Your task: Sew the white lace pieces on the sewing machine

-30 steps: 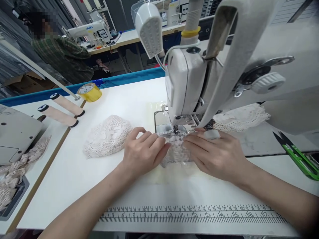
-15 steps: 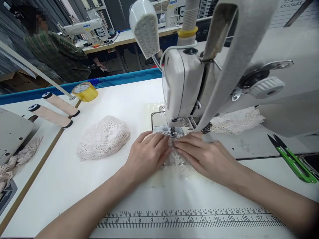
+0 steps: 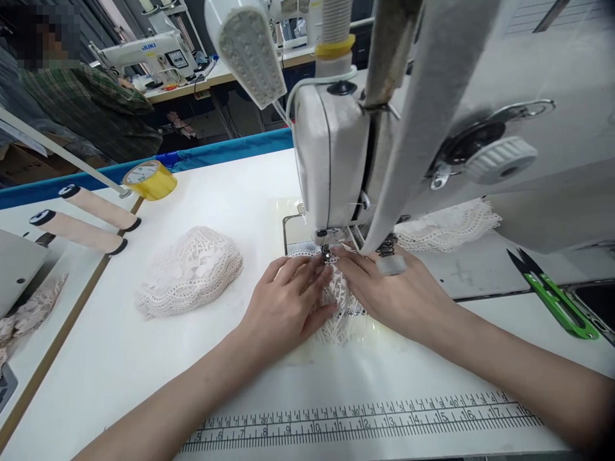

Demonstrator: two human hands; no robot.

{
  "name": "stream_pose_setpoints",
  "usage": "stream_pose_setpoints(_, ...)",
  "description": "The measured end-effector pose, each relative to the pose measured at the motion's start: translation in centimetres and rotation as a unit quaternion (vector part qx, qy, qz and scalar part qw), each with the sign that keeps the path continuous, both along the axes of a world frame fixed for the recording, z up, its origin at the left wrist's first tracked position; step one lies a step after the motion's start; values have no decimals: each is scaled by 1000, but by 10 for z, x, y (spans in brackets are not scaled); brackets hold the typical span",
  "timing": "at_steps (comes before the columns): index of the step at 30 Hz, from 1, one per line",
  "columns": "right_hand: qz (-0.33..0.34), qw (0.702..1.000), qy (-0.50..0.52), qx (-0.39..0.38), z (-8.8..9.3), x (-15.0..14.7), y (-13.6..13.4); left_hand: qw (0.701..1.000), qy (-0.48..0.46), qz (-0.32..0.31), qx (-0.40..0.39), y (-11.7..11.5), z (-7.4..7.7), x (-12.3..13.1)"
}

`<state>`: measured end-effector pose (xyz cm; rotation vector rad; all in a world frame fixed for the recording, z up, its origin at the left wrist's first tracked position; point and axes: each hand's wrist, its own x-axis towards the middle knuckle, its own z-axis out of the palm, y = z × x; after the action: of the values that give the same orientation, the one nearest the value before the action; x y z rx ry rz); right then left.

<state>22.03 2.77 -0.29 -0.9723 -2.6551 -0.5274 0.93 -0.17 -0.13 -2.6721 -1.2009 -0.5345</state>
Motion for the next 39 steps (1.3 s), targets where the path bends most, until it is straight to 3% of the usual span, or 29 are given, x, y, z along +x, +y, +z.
stream_pose_setpoints(6,-1,1000,5,-8,0,0,0,997,56,23,38,-4,1,4)
stream_pose_setpoints(31,12,999,8,48,1,1,4,997,36,46,47,-6,-1,8)
stream_pose_setpoints(33,31,998,25,40,3,2,4,998,20,25,61,-6,2,5)
stream_pose_setpoints(37,91,994,65,13,12,3,0,992,8,-109,60,-9,9,-5)
stream_pose_setpoints(39,117,990,77,-4,16,4,-2,988,21,-142,57,-10,11,-8)
